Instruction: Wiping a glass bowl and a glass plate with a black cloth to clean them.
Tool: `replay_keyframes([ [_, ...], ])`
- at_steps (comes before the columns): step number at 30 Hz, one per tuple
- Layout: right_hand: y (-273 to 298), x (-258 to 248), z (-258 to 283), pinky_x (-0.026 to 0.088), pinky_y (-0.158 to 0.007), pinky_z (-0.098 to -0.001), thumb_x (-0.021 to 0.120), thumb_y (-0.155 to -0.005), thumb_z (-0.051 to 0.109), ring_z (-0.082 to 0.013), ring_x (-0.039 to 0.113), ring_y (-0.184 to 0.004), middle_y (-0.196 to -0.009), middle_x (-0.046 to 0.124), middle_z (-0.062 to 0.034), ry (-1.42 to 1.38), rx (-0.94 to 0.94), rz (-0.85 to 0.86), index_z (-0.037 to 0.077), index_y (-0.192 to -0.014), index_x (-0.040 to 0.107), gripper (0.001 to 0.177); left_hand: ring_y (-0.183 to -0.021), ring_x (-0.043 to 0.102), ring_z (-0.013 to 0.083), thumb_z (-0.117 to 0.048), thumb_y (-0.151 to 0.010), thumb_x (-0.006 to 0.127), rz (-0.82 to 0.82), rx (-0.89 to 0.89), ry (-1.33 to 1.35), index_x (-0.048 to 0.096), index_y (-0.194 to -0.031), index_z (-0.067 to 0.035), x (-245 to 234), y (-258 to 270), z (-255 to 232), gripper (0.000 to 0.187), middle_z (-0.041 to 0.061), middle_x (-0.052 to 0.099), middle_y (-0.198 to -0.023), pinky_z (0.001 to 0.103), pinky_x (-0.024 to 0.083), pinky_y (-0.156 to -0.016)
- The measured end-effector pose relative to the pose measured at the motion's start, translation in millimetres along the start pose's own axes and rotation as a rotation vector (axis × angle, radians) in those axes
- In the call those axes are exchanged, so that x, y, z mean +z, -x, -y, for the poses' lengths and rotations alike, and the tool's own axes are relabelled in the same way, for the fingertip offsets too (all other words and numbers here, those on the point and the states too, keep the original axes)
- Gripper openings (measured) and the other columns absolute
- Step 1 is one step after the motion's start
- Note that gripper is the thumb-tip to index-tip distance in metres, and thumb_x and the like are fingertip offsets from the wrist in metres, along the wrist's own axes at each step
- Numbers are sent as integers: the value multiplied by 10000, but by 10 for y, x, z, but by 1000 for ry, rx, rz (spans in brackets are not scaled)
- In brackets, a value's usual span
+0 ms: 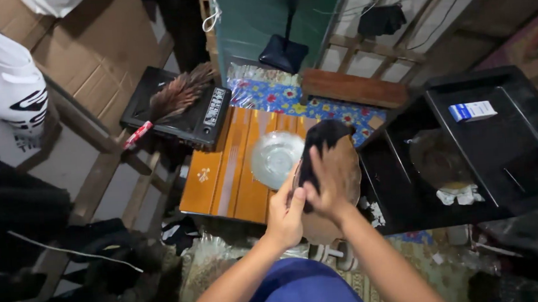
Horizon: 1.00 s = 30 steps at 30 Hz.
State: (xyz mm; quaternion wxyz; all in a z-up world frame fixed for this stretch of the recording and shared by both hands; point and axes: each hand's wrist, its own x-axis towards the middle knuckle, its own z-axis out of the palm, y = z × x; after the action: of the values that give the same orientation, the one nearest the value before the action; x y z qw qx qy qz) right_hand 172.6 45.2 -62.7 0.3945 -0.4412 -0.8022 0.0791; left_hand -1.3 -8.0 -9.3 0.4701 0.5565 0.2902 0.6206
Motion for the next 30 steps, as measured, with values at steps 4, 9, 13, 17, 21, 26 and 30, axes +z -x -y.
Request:
replay_keyframes([
  [4,-213,-49,344,127,-1268,-532,558,-961,325,-506,168,-1536,-1673,201,-287,320,147,-40,66,-1636,206,804,-1400,512,249,-270,-1088,520,-8,-73,103,385,-1560,79,-189,-12,98,603,215,538,-1535,351,400,-1156],
  [9,116,326,766,168,-1247,-520,516,-1026,309,-472,171,-1571,-1688,179,-292,-157,309,150,63,-1635,164,745,-1328,599,248,-281,-1062,526,-107,-34,25,375,-1549,70,-500,-121,-51,619,210,584,-1474,333,472,-1085],
  [13,83,544,782,121,-1278,-544,454,-1056,278,-493,126,-1596,-1705,176,-300,-298,132,190,50,-1652,130,715,-1306,635,240,-295,-1067,516,-99,-16,-109,430,-1536,68,-664,-53,-19,600,208,660,-1415,331,481,-1087],
  [17,-283,684,513,156,-1258,-555,526,-978,328,-515,202,-1521,-1653,206,-304,49,-2,58,72,-1632,201,773,-1355,572,251,-284,-1083,493,-41,-114,21,428,-1535,81,-826,-8,78,585,217,605,-1477,345,431,-1127],
  [21,-351,862,404,152,-1260,-591,497,-989,321,-552,230,-1534,-1680,222,-313,194,237,-61,65,-1644,227,753,-1387,528,254,-283,-1055,524,13,-204,89,405,-1535,69,-1083,-103,185,607,217,567,-1504,348,402,-1140],
  [26,210,984,908,174,-1250,-581,519,-1008,388,-523,263,-1527,-1667,296,-296,85,361,85,60,-1631,272,747,-1082,562,199,-272,-1099,544,-15,-319,52,431,-1628,15,-1301,-174,492,613,182,646,-1263,319,483,-915],
  [30,225,719,1465,268,-1194,-565,756,-714,643,-462,386,-1448,-1571,414,-240,75,155,148,76,-1560,402,1078,-646,414,105,-356,-1076,528,-124,-538,97,541,-1590,-44,-1294,-93,823,601,60,494,-793,240,342,-566],
])
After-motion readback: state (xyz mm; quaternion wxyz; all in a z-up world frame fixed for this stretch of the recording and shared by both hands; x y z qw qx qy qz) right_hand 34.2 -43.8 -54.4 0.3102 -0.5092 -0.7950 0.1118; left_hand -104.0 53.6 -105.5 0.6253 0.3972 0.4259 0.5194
